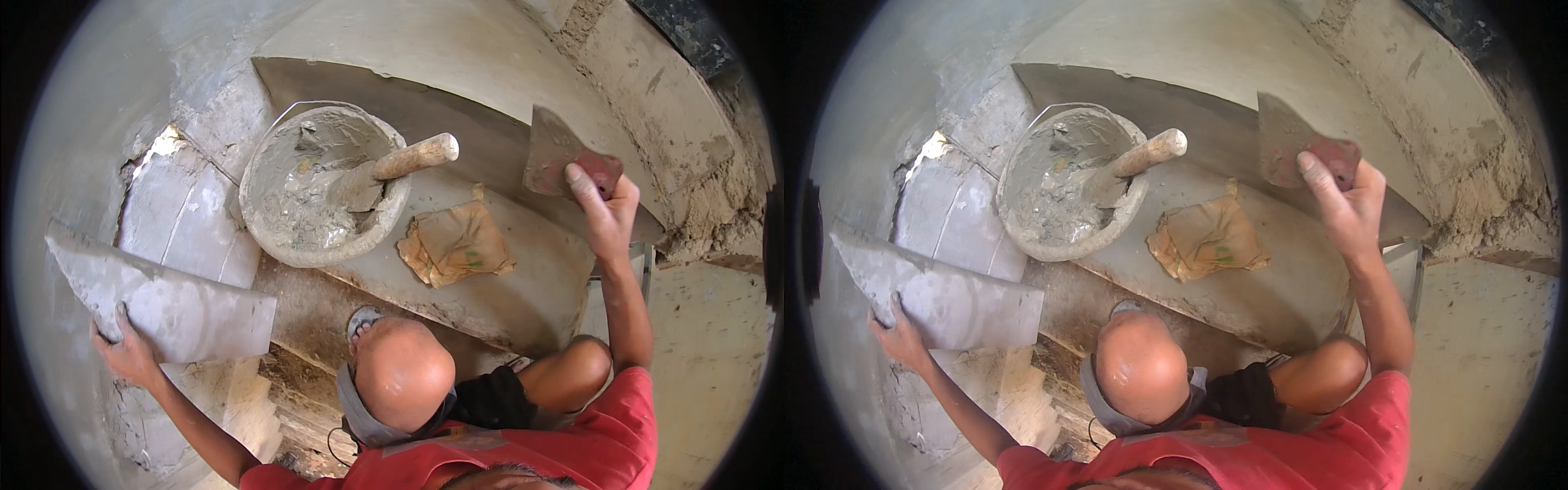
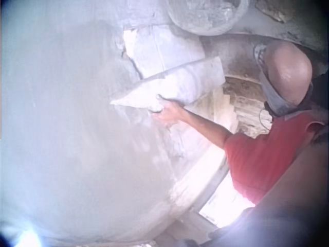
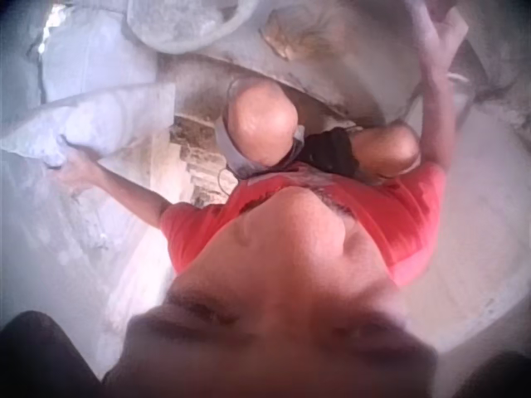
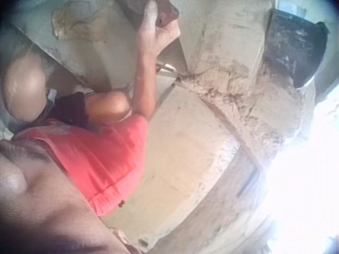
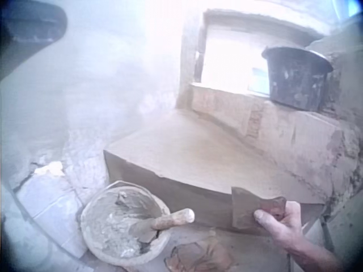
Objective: The person applies and smooths wet plaster on a curved stair surface using a trowel and a red plastic float. They repeatedly dip the float in a bucket of water to clean it and continue smoothing the plastered area.
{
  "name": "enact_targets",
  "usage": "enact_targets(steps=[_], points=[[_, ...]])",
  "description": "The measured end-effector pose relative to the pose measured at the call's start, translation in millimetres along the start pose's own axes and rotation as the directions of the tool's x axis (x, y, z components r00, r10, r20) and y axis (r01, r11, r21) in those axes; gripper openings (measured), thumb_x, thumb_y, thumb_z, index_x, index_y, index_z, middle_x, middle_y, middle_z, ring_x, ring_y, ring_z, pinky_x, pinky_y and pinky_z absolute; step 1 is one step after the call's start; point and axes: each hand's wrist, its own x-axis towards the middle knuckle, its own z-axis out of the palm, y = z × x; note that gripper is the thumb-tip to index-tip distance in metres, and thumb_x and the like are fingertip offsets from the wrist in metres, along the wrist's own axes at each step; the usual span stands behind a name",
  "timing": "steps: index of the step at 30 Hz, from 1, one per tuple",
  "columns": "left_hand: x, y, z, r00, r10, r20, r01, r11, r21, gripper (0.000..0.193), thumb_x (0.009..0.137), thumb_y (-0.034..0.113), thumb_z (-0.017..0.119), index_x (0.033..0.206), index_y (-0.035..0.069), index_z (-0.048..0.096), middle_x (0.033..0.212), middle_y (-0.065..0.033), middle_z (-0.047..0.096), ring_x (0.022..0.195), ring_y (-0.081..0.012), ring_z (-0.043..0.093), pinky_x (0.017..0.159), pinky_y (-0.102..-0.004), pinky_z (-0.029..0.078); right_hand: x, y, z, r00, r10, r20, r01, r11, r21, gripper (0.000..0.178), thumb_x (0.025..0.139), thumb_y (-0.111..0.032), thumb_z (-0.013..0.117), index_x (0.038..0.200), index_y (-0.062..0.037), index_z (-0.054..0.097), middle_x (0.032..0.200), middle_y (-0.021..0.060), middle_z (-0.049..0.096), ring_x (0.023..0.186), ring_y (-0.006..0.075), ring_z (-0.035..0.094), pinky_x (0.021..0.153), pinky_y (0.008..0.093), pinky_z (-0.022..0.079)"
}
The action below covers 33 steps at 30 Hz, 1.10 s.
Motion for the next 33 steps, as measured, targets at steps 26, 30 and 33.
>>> enact_targets(steps=[26, 30, 33], points=[[-11.9, -18.6, 41.0, 0.782, 0.466, -0.415, -0.366, 0.881, 0.299, 0.084, 0.1, 0.062, 0.072, 0.146, -0.008, 0.06, 0.142, -0.0309, 0.064, 0.133, -0.0476, 0.06, 0.112, -0.0605, 0.048, 17.2, 46.5, 52.9, 0.919, -0.394, 0.018, 0.377, 0.864, -0.332, 0.026, 0.092, -0.003, 0.084, 0.115, 0.003, 0.076, 0.092, 0.0115, 0.073, 0.075, 0.0173, 0.074, 0.064, 0.0312, 0.059], [-20.1, -10.3, 38.5, 0.804, 0.435, -0.405, -0.329, 0.893, 0.307, 0.099, 0.097, 0.064, 0.073, 0.155, -0.012, 0.047, 0.152, -0.034, 0.053, 0.138, -0.0531, 0.053, 0.114, -0.0687, 0.039, 21.0, 6.4, 15.5, 0.95, -0.307, -0.053, 0.277, 0.911, -0.305, 0.022, 0.091, -0.008, 0.082, 0.11, 0.0021, 0.077, 0.088, 0.0138, 0.072, 0.075, 0.029, 0.072, 0.069, 0.0371, 0.058], [-19.0, -11.1, 34.3, 0.789, 0.463, -0.403, -0.371, 0.883, 0.287, 0.09, 0.1, 0.062, 0.071, 0.149, -0.011, 0.055, 0.147, -0.0338, 0.059, 0.132, -0.0515, 0.058, 0.11, -0.0648, 0.045, 15.9, -2.2, -8.6, 0.96, -0.266, 0.089, 0.274, 0.824, -0.496, 0.02, 0.094, -0.01, 0.082, 0.109, 0.0022, 0.077, 0.085, 0.0111, 0.071, 0.072, 0.0158, 0.07, 0.065, 0.0317, 0.056]])
